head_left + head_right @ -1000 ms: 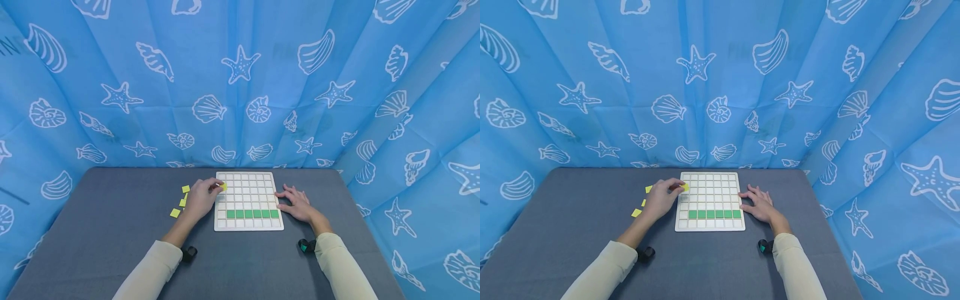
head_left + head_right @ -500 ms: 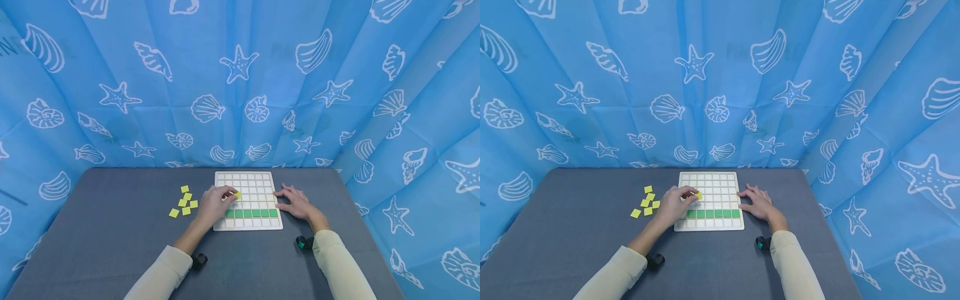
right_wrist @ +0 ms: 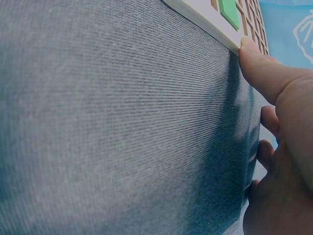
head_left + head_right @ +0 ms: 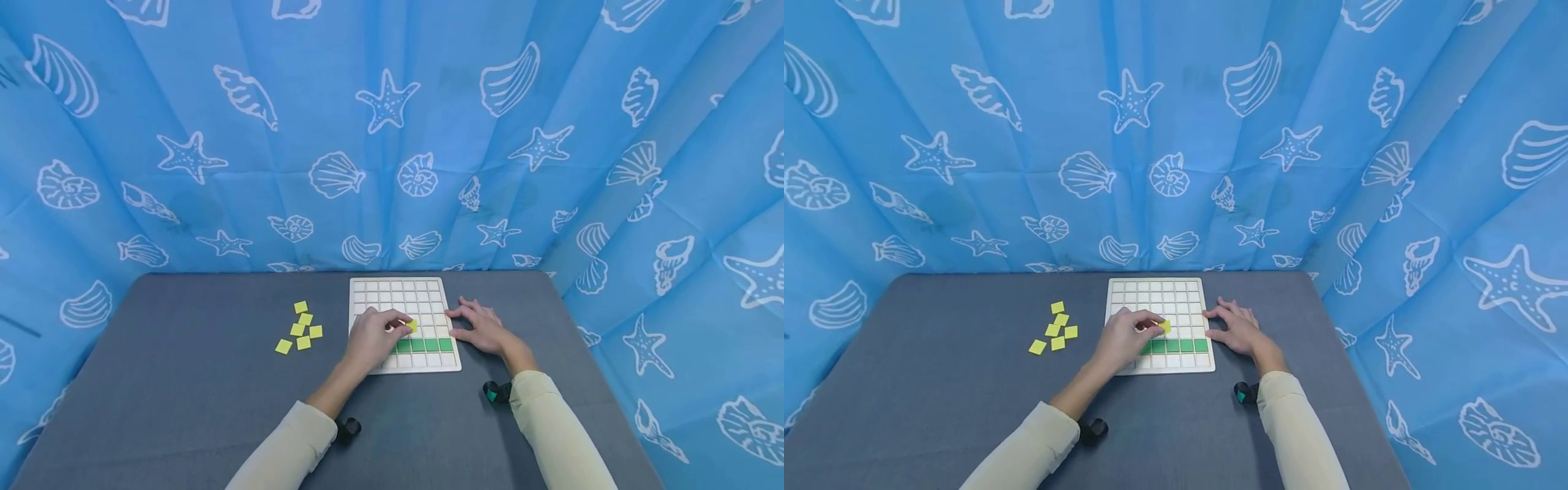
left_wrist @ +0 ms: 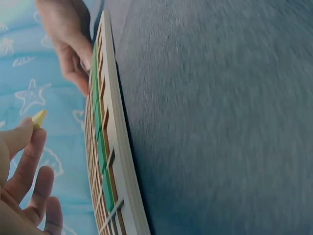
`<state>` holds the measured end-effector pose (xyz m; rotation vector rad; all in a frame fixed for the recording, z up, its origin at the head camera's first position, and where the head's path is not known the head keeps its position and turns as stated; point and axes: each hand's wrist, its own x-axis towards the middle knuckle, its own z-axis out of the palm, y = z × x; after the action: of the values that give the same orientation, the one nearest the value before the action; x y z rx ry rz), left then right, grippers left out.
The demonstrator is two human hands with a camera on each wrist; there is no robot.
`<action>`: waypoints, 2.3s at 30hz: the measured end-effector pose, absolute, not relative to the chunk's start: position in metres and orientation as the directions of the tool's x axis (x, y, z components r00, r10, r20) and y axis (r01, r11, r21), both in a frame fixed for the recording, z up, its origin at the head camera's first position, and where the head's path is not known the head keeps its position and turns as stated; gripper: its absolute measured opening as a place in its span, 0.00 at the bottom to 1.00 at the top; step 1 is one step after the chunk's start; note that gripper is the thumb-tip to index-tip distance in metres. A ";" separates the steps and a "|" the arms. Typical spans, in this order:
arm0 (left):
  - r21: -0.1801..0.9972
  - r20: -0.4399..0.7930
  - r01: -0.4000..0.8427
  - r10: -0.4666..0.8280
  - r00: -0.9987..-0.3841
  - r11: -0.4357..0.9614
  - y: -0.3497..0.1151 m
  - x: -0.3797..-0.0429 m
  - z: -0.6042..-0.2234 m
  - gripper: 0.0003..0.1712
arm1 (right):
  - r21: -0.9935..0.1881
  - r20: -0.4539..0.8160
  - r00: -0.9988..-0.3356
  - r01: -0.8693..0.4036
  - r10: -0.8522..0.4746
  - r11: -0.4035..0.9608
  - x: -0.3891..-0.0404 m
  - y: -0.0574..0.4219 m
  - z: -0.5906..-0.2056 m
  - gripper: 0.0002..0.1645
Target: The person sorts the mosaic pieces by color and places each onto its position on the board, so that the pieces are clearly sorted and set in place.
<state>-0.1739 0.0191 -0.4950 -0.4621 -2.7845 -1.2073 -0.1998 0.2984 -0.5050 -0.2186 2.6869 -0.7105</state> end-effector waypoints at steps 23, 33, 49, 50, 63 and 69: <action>0.603 0.153 0.386 0.374 -0.915 0.698 0.072 -0.162 -0.509 0.09 | -0.496 -0.294 -0.927 -0.059 -0.232 0.866 -0.201 0.299 -0.507 0.31; 0.504 0.177 0.462 0.436 -0.882 0.730 0.084 -0.157 -0.516 0.08 | -0.525 -0.248 -0.931 -0.103 -0.267 0.845 -0.202 0.300 -0.508 0.30; 0.260 0.184 0.554 0.523 -0.832 0.791 0.096 -0.149 -0.515 0.09 | -0.515 -0.247 -0.933 -0.103 -0.262 0.851 -0.200 0.297 -0.507 0.31; 0.243 0.181 0.558 0.528 -0.830 0.794 0.096 -0.149 -0.514 0.09 | -0.513 -0.248 -0.933 -0.102 -0.261 0.852 -0.200 0.298 -0.507 0.31; 0.158 0.160 0.588 0.567 -0.808 0.793 0.094 -0.144 -0.511 0.19 | -0.520 -0.247 -0.934 -0.097 -0.258 0.849 -0.198 0.298 -0.506 0.32; 0.181 0.200 0.582 0.549 -0.811 0.793 0.086 -0.147 -0.500 0.28 | -0.517 -0.241 -0.933 -0.109 -0.267 0.849 -0.198 0.299 -0.507 0.32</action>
<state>-0.1474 0.0864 -0.4998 -0.9019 -2.8441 -0.3547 -0.1981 0.2995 -0.5074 -0.2841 2.7218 -0.7345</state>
